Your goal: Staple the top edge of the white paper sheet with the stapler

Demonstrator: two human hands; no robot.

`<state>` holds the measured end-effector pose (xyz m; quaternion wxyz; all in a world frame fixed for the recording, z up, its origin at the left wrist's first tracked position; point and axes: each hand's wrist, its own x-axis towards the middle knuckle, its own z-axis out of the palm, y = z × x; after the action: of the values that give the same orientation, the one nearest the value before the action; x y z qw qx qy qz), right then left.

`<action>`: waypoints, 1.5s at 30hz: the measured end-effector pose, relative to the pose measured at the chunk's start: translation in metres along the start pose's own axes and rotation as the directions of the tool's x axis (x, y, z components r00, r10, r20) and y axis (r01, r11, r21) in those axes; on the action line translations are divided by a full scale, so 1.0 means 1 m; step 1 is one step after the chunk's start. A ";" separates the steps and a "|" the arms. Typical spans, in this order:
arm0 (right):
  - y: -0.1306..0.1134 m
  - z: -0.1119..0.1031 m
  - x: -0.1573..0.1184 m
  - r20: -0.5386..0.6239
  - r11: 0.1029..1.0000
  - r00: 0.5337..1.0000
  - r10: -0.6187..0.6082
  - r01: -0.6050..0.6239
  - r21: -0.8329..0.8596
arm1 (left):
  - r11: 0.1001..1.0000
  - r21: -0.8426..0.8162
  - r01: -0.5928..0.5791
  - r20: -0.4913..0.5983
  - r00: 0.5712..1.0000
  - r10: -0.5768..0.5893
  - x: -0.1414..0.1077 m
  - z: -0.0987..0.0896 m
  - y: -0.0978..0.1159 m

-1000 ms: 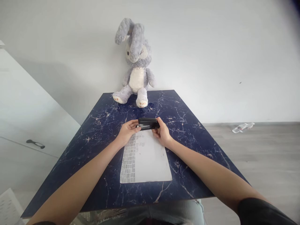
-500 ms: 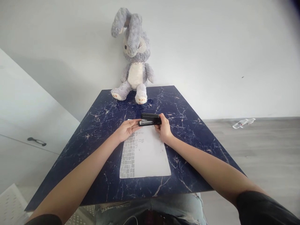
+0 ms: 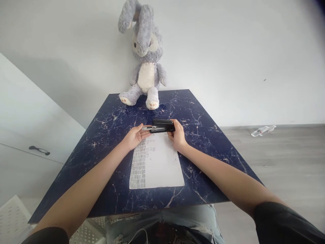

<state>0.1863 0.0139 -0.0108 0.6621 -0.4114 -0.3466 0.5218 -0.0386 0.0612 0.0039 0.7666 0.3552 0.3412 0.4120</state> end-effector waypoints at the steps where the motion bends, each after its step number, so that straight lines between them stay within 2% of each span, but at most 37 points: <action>1: 0.000 0.000 0.000 -0.006 1.000 1.000 -0.011 0.011 -0.004 | 1.000 0.006 0.004 -0.004 1.000 -0.004 0.000 0.000 0.000; 4: 0.000 0.000 0.000 -0.019 0.997 0.998 -0.064 0.063 -0.039 | 0.999 0.029 -0.031 -0.008 0.999 0.031 0.000 -0.001 -0.002; 10: -0.003 -0.002 0.000 -0.094 0.989 0.987 -0.128 0.119 -0.089 | 0.952 0.149 -0.268 0.005 0.963 0.271 -0.001 -0.001 -0.008; 13: -0.003 -0.002 -0.001 -0.093 0.988 0.988 -0.121 0.111 -0.106 | 0.940 0.159 -0.301 0.010 0.953 0.304 -0.001 0.001 -0.008; 17: -0.001 0.000 -0.003 0.007 0.978 0.992 -0.126 0.126 -0.169 | 0.951 0.072 -0.300 -0.033 0.952 0.303 0.002 0.000 -0.006; 23: 0.004 0.001 -0.008 0.139 0.931 0.969 -0.203 0.235 -0.279 | 0.943 -0.082 -0.323 -0.066 0.946 0.318 0.010 -0.010 -0.006; 27: 0.007 0.000 -0.011 0.218 0.859 0.944 -0.249 0.319 -0.400 | 0.945 -0.072 -0.319 -0.089 0.946 0.312 0.012 -0.012 -0.007; 32: 0.006 0.001 -0.014 0.292 0.829 0.922 -0.256 0.364 -0.424 | 0.941 -0.024 -0.337 -0.075 0.940 0.334 0.010 -0.009 -0.005; 37: 0.006 0.001 -0.013 0.402 0.688 0.870 -0.285 0.478 -0.547 | 0.938 -0.023 -0.346 -0.097 0.935 0.342 0.011 -0.010 -0.004; 42: 0.006 0.000 -0.013 0.511 0.475 0.769 -0.383 0.639 -0.605 | 0.941 -0.071 -0.331 -0.126 0.939 0.321 0.012 -0.012 -0.002; 45: 0.004 0.001 -0.015 0.558 0.432 0.728 -0.399 0.686 -0.586 | 0.941 -0.085 -0.327 -0.114 0.942 0.317 0.012 -0.012 -0.001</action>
<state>0.1802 0.0002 -0.0148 0.4874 -0.4172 -0.7542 0.1402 -0.0425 0.0739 -0.0058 0.6883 0.3454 0.2943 0.5660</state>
